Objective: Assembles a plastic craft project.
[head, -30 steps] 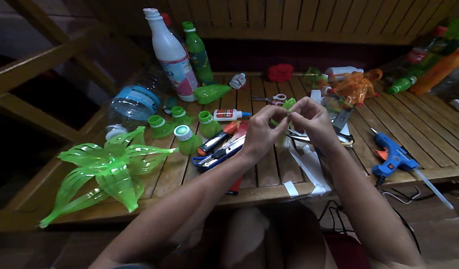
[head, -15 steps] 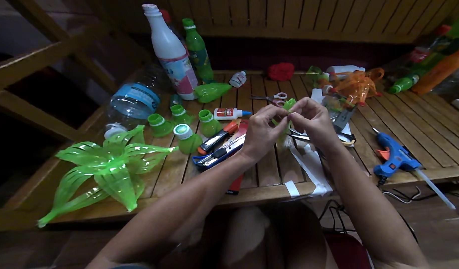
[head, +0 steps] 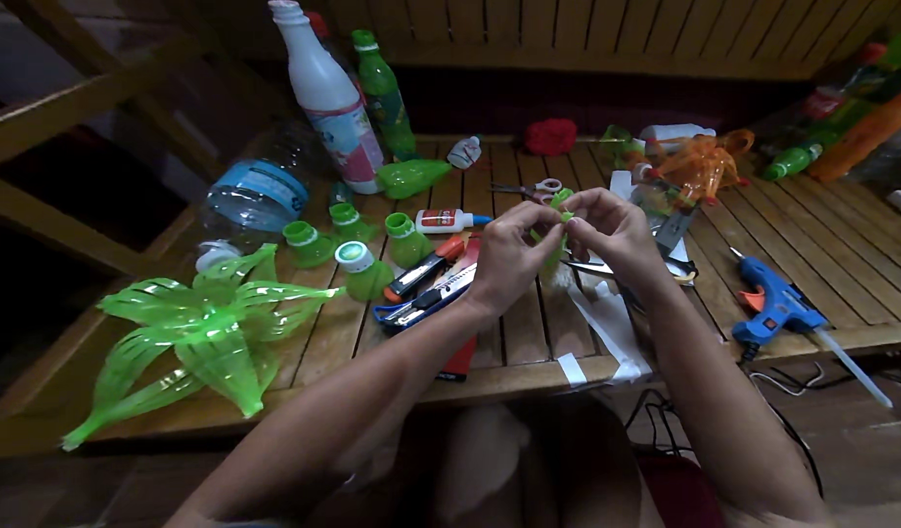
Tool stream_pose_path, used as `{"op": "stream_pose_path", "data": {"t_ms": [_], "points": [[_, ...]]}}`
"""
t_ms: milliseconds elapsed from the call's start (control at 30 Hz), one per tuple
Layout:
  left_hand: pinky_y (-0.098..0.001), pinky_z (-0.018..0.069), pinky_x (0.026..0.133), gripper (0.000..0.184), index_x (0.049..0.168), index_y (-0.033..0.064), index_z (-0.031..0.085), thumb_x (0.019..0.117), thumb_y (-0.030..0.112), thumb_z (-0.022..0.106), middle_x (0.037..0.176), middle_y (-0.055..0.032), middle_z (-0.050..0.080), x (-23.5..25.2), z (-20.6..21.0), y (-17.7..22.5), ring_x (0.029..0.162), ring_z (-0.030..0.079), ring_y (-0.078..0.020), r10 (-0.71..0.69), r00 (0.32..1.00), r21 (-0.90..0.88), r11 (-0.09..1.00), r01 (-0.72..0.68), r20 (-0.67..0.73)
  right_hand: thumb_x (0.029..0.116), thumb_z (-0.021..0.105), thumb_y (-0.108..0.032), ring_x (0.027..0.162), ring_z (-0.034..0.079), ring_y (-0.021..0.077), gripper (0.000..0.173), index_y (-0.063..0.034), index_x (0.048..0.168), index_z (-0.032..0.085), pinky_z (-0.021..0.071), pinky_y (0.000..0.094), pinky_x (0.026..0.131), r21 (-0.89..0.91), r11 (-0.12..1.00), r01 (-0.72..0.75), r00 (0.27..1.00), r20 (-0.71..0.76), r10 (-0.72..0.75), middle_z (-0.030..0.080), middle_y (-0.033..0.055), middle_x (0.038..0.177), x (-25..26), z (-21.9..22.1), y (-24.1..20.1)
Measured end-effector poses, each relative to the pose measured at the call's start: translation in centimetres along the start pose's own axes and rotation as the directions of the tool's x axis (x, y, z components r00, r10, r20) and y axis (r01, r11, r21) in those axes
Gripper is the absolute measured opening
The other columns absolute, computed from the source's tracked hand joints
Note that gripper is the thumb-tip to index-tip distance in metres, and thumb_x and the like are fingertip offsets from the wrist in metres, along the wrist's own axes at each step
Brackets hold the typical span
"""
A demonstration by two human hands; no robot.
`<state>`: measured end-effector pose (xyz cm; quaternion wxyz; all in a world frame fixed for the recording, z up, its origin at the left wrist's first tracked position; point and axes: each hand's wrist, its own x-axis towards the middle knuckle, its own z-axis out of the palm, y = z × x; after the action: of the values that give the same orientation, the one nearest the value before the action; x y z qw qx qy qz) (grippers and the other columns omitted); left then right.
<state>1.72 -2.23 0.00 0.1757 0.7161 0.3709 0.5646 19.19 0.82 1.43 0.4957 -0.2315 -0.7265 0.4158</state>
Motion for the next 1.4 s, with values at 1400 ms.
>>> {"op": "stream_pose_path", "data": {"t_ms": [1400], "points": [[-0.0242,0.0545,0.076,0.010,0.099,-0.0007,0.074,0.0935,0.006,0.068,0.096,-0.0115,0.072,0.02,-0.06,0.27,0.086,0.067,-0.0140,0.151,0.987,0.182,0.971,-0.158,0.049,0.0894,0.060,-0.003,0.072,0.060,-0.0070,0.007,-0.0043,0.097,0.061,0.0527,0.0116,0.066,-0.247,0.955,0.167,0.985,-0.001,-0.173,0.062,-0.0074,0.084,-0.28,-0.21,0.03]]}}
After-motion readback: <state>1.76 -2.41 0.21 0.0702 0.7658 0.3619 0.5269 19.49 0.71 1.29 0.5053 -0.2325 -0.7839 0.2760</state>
